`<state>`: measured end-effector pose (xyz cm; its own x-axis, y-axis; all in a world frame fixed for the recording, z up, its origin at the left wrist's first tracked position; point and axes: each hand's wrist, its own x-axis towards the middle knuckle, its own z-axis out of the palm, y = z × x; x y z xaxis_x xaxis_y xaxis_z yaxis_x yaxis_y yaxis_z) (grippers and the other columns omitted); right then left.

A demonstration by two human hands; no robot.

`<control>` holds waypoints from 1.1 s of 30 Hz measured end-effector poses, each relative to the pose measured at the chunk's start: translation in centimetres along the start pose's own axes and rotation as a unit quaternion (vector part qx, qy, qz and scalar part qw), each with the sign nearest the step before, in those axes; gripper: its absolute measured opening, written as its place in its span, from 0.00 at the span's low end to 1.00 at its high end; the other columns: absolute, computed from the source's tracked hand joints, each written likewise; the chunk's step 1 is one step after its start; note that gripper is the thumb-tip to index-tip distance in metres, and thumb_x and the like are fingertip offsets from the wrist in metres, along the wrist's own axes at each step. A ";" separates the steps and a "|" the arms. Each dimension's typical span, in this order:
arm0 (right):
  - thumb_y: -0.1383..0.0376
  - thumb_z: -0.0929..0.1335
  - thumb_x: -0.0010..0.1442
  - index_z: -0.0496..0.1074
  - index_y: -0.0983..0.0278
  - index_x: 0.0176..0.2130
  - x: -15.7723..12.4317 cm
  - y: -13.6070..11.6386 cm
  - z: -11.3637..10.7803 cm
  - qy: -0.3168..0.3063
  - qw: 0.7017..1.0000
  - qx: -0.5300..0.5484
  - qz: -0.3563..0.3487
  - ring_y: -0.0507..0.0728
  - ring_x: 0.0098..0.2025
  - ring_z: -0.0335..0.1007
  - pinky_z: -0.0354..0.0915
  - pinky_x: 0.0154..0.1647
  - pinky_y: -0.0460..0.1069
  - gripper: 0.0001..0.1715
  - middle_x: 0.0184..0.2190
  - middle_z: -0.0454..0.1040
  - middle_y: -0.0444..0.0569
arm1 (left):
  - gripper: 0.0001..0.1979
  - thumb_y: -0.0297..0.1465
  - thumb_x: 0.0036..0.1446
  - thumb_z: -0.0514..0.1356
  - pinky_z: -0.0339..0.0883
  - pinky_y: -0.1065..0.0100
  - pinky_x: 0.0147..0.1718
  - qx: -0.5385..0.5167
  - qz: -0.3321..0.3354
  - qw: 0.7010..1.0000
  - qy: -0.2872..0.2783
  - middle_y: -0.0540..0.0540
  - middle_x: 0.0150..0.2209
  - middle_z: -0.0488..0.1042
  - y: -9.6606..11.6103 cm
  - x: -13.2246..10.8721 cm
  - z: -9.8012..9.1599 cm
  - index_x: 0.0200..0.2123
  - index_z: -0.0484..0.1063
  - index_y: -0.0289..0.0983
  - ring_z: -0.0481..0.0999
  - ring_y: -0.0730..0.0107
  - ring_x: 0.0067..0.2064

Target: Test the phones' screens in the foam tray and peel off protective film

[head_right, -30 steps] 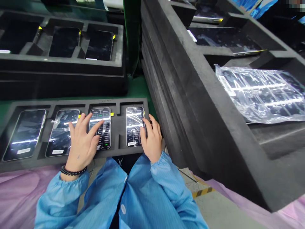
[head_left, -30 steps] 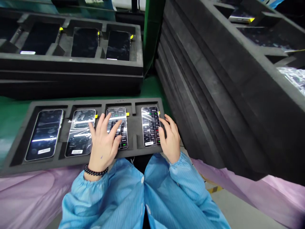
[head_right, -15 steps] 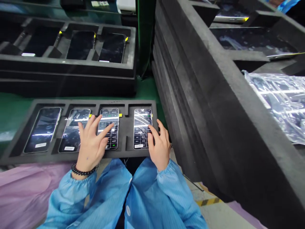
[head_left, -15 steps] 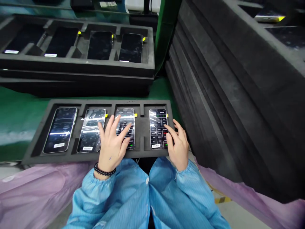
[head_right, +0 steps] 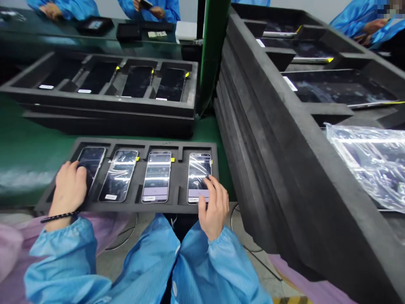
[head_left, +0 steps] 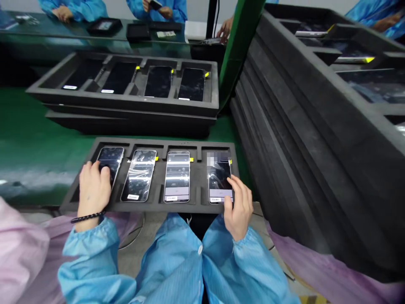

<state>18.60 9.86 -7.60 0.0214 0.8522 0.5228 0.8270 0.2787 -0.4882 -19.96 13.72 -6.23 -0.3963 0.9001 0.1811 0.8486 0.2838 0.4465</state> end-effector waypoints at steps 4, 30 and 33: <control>0.66 0.59 0.72 0.64 0.60 0.64 2.6 1.2 0.9 -0.007 0.999 -0.003 -0.041 0.64 0.59 0.67 0.64 0.58 0.61 0.23 0.58 0.72 0.56 | 0.39 0.51 0.67 0.34 0.54 0.36 0.69 -0.007 -0.031 0.999 0.025 0.33 0.69 0.60 -1.5 -0.1 -0.6 0.67 0.57 0.30 0.57 0.32 0.70; 0.78 0.61 0.62 0.77 0.68 0.51 5.6 -11.7 8.3 -0.241 0.960 -0.032 -0.140 0.67 0.65 0.60 0.51 0.72 0.69 0.22 0.63 0.67 0.59 | 0.55 0.51 0.57 0.60 0.70 0.43 0.48 0.205 -0.121 0.967 -0.095 0.15 0.61 0.59 3.7 -2.6 -1.3 0.72 0.38 0.22 0.67 0.30 0.57; 0.81 0.59 0.61 0.78 0.67 0.49 5.9 -11.4 8.5 -0.239 0.959 -0.002 -0.154 0.66 0.64 0.60 0.52 0.71 0.70 0.26 0.64 0.67 0.59 | 0.52 0.47 0.58 0.59 0.70 0.42 0.46 0.210 -0.116 0.967 -0.088 0.15 0.60 0.58 3.9 -2.6 -0.9 0.72 0.37 0.24 0.68 0.30 0.56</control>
<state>4.55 15.48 -4.84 -0.4833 0.8358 0.2605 0.7548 0.5486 -0.3597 -15.91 12.21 -4.14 -0.5589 0.8278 -0.0493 0.8260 0.5610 0.0547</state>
